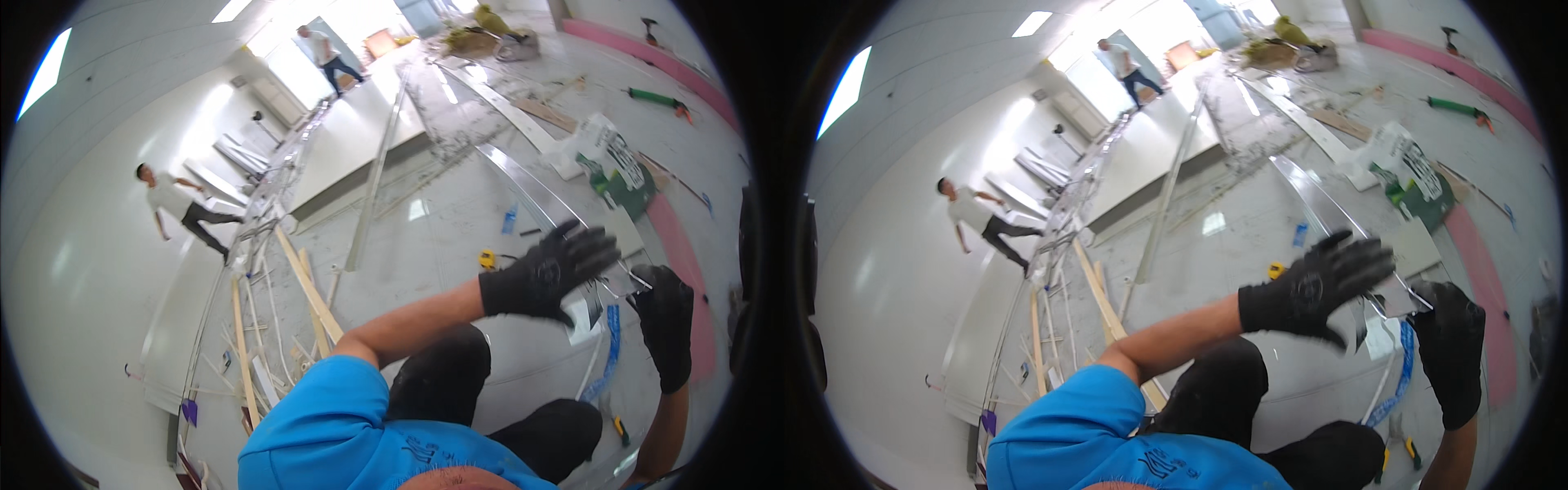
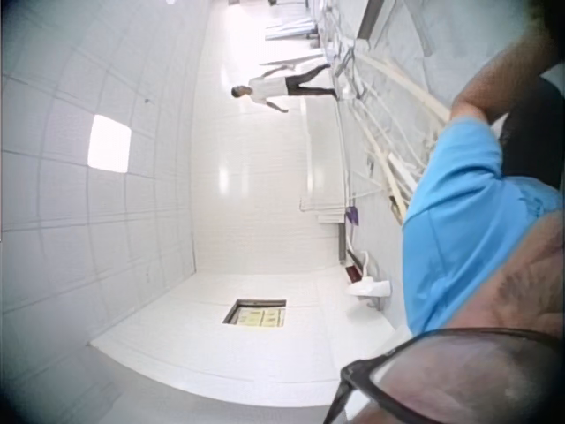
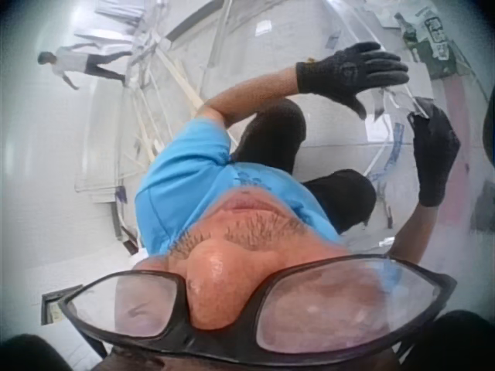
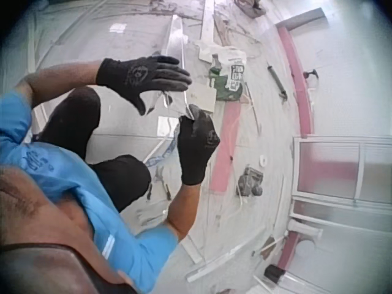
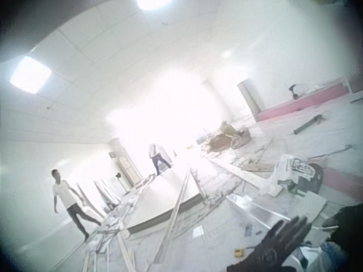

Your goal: The person kneels on the floor and uses tin snips to cut a long aluminum profile into shorter pieces. They repeatedly measure, cut, and inspect the ends, then place the finished pieces aside.

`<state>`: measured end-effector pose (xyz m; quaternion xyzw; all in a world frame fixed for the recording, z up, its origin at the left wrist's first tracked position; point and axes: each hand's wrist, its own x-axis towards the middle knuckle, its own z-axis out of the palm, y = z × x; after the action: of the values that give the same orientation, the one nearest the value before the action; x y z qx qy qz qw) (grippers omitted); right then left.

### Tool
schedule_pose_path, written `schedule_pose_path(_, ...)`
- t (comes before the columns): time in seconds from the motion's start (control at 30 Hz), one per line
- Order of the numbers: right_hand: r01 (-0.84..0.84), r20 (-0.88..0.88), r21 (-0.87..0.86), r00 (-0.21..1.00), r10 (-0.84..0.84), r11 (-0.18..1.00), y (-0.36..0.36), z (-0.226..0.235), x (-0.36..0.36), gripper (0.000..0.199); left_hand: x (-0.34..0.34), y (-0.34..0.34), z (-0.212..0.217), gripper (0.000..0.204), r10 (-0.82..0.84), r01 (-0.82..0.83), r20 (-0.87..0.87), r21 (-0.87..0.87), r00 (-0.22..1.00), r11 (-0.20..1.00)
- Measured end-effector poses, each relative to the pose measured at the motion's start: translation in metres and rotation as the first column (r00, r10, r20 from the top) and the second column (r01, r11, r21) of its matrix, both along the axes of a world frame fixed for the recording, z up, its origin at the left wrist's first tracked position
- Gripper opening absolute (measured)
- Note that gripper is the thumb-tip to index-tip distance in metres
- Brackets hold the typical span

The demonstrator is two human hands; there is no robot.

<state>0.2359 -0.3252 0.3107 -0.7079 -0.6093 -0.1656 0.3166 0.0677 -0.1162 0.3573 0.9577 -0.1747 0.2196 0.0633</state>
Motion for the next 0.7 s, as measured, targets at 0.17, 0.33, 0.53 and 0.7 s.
schedule_pose_path(0.17, -0.129, -0.231, -0.263, 0.971, 0.068, 0.956, -0.003, 0.039, -0.015, 0.035, 0.030, 0.063, -0.022, 0.027, -0.139, 0.170, 0.115, -0.337, 0.984, 0.926)
schedule_pose_path(0.33, 0.014, -0.331, -0.229, 0.939, -0.092, 0.973, -0.008, 0.071, -0.025, 0.037, 0.059, 0.044, 0.030, 0.016, -0.135, 0.097, -0.104, -0.303, 0.985, 0.948)
schedule_pose_path(0.53, 0.031, -0.249, -0.160, 0.966, -0.071, 0.987, -0.019, 0.066, -0.029, 0.038, 0.070, 0.051, 0.025, 0.029, -0.226, 0.194, -0.047, -0.369, 0.973, 0.909)
schedule_pose_path(0.7, -0.076, -0.400, -0.199, 0.916, -0.010, 0.977, -0.020, 0.073, -0.019, 0.033, 0.054, 0.053, 0.048, 0.033, -0.261, 0.215, -0.099, -0.336, 0.960, 0.917)
